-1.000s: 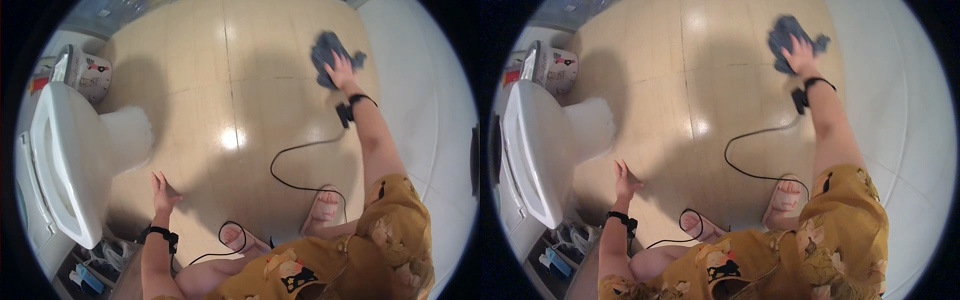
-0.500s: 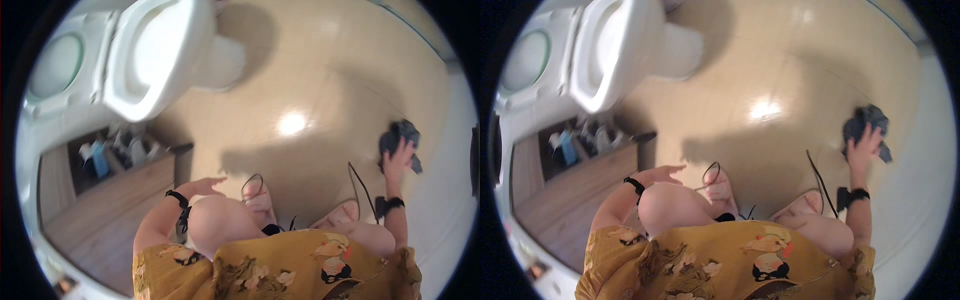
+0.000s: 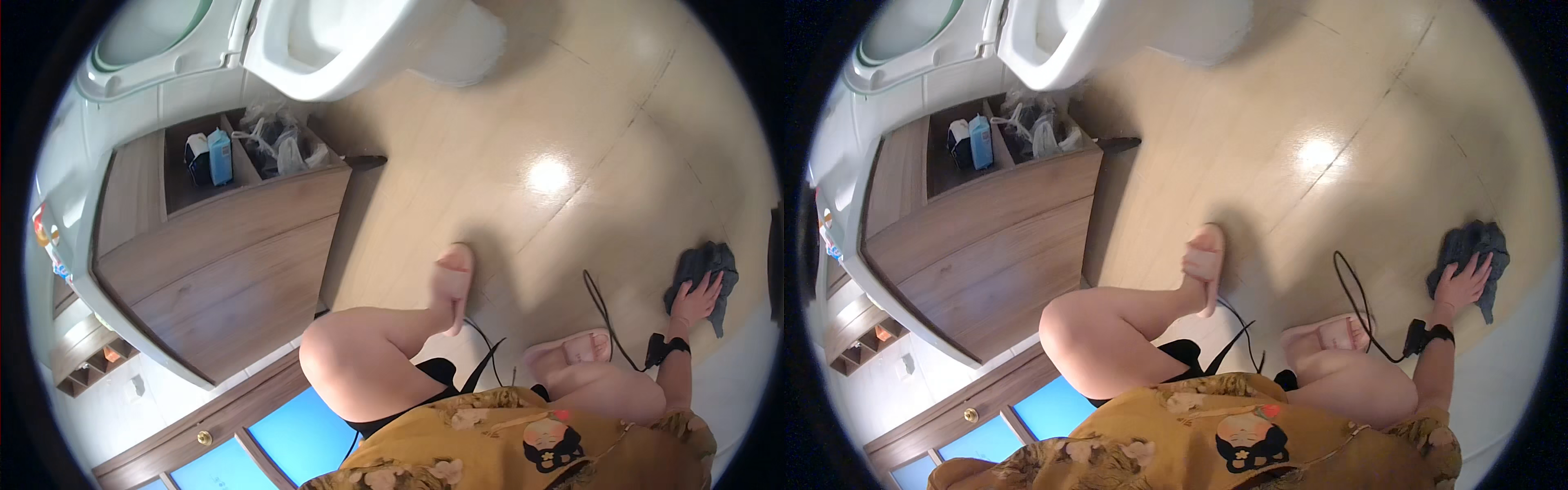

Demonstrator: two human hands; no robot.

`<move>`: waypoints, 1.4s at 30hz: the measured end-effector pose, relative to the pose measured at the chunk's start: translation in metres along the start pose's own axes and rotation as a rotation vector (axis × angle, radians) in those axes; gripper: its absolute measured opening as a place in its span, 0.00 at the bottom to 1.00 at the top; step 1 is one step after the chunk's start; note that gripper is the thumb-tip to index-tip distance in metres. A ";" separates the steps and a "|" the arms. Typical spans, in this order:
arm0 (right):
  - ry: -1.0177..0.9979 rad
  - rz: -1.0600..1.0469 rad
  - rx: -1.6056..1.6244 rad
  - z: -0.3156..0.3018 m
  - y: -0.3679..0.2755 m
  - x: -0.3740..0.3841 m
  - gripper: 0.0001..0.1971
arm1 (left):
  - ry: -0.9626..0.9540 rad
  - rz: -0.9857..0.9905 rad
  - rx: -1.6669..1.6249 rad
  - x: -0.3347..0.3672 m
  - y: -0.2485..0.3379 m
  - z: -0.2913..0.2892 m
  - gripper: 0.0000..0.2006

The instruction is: Wiping down walls, floor, and toilet in a bathroom, then washing the cleaning cloth.

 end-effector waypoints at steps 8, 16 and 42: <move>-0.229 -0.028 -0.274 0.041 0.016 -0.007 0.26 | 0.029 0.004 0.077 0.053 -0.095 -0.028 0.28; -0.650 0.210 -0.008 0.061 -0.132 -0.022 0.46 | 0.519 1.155 0.424 0.198 0.204 -0.190 0.30; -0.365 -1.266 0.602 -0.063 -0.817 -0.045 0.27 | 1.103 1.225 0.007 0.268 0.303 -0.271 0.27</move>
Point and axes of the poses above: each hand's wrist, its own x-axis towards the middle knuckle, its own z-axis out of the palm, y = z × x, the point moved 8 cm from there along x, towards the middle knuckle, and after that the axes turned 2 degrees about z, right-handed, at the moved point
